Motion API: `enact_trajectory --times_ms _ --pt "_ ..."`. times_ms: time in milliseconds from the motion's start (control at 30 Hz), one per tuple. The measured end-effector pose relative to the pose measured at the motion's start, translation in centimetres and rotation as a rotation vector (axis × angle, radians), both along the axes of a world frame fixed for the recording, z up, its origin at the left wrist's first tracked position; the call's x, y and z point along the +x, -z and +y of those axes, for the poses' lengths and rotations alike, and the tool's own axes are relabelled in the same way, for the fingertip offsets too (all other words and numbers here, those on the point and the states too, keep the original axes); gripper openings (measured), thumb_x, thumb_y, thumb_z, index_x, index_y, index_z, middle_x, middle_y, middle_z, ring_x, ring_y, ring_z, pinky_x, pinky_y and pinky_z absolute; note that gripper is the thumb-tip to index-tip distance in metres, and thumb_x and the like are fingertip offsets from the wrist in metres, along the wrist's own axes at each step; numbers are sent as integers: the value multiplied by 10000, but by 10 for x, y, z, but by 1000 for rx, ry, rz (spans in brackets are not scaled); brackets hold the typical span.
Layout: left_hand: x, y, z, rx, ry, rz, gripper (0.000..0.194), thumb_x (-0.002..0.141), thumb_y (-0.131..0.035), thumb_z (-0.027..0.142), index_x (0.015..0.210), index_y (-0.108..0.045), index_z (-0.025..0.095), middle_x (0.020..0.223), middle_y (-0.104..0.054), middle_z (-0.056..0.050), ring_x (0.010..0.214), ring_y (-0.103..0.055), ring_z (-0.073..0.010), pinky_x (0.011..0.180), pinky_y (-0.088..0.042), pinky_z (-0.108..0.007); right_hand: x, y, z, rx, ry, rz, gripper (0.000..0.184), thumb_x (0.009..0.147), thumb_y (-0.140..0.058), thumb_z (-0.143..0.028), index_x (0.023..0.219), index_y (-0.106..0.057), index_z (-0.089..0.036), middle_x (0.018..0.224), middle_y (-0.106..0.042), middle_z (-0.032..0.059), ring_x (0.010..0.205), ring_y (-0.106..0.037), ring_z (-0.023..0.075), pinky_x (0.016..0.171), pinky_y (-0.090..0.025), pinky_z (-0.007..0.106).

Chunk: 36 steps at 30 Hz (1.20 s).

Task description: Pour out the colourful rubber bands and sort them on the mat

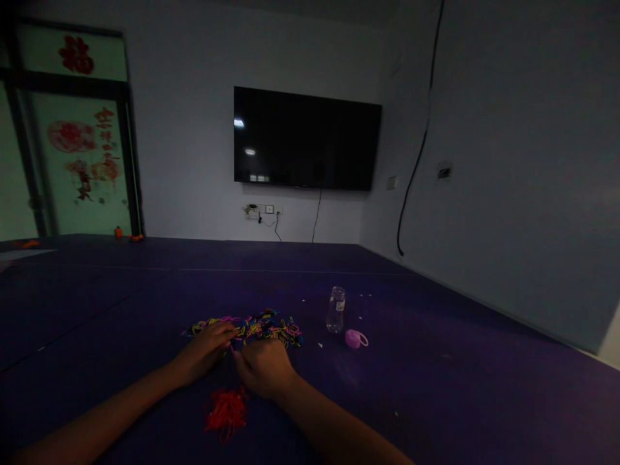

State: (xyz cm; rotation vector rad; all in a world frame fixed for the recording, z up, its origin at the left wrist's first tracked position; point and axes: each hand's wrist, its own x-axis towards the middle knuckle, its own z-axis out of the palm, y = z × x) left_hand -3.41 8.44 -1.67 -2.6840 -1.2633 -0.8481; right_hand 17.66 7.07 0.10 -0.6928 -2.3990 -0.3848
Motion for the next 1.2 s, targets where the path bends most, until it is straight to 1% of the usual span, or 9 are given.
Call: enact_trajectory --times_ms 167,333,500,600,700,800,867,1033,1200 --pt "4 -7 -10 57 -33 -5 338 937 -363 304 1194 -559 203 1188 -585 -104 1117 -501 -251 969 -383 -415 -1 1 0 -3 14 -9 379 929 -382 -270 631 -590 -163 586 -630 24 518 -549 104 484 -228 268" --pt "5 -11 -14 84 -170 -51 377 929 -361 342 1215 -565 207 1185 -594 -109 1104 -518 -259 952 -402 -417 -1 3 1 -24 35 -11 404 945 -376 -296 629 -591 -165 594 -631 27 535 -551 105 490 -235 257" --pt "4 -13 -14 36 -272 -71 305 895 -420 332 1022 -664 200 1022 -641 -96 984 -568 -251 879 -447 -404 -1 2 1 -21 24 -21 404 945 -374 -294 629 -588 -165 587 -626 25 529 -548 107 488 -231 265" --pt "5 -16 -16 41 -314 -82 293 887 -427 328 915 -685 194 1032 -626 -104 1004 -555 -264 887 -446 -424 0 1 1 -17 21 -23 401 943 -370 -277 625 -587 -167 582 -621 21 523 -538 104 486 -227 268" --pt "5 -15 -15 71 -280 -67 314 906 -398 326 959 -680 198 1136 -603 -102 1094 -515 -265 940 -421 -437 0 1 1 -11 16 -16 392 940 -378 -273 628 -589 -165 580 -620 19 517 -534 102 486 -225 264" --pt "4 -9 -13 76 -168 -8 347 935 -351 327 1112 -627 212 1198 -599 -81 1166 -479 -250 999 -383 -441 -1 2 1 4 1 -4 390 941 -377 -278 631 -583 -162 584 -624 23 519 -543 103 492 -227 259" --pt "3 -4 -9 77 -120 27 366 950 -322 326 1166 -596 217 1215 -602 -73 1194 -464 -246 1027 -355 -453 -1 2 0 11 -3 1 380 936 -381 -273 631 -580 -162 586 -626 24 518 -544 104 494 -229 258" --pt "-1 5 -1 26 -141 66 360 954 -332 328 1173 -597 220 1239 -597 -71 1232 -438 -258 1047 -328 -474 -1 0 0 8 -8 1 366 924 -387 -258 631 -586 -166 582 -627 22 521 -551 106 491 -234 260" --pt "-1 5 -1 10 -141 57 337 950 -354 316 1146 -606 208 1215 -607 -79 1223 -447 -260 1029 -355 -465 -1 1 1 14 7 -2 376 924 -387 -265 626 -593 -165 578 -629 23 516 -554 107 487 -223 268"
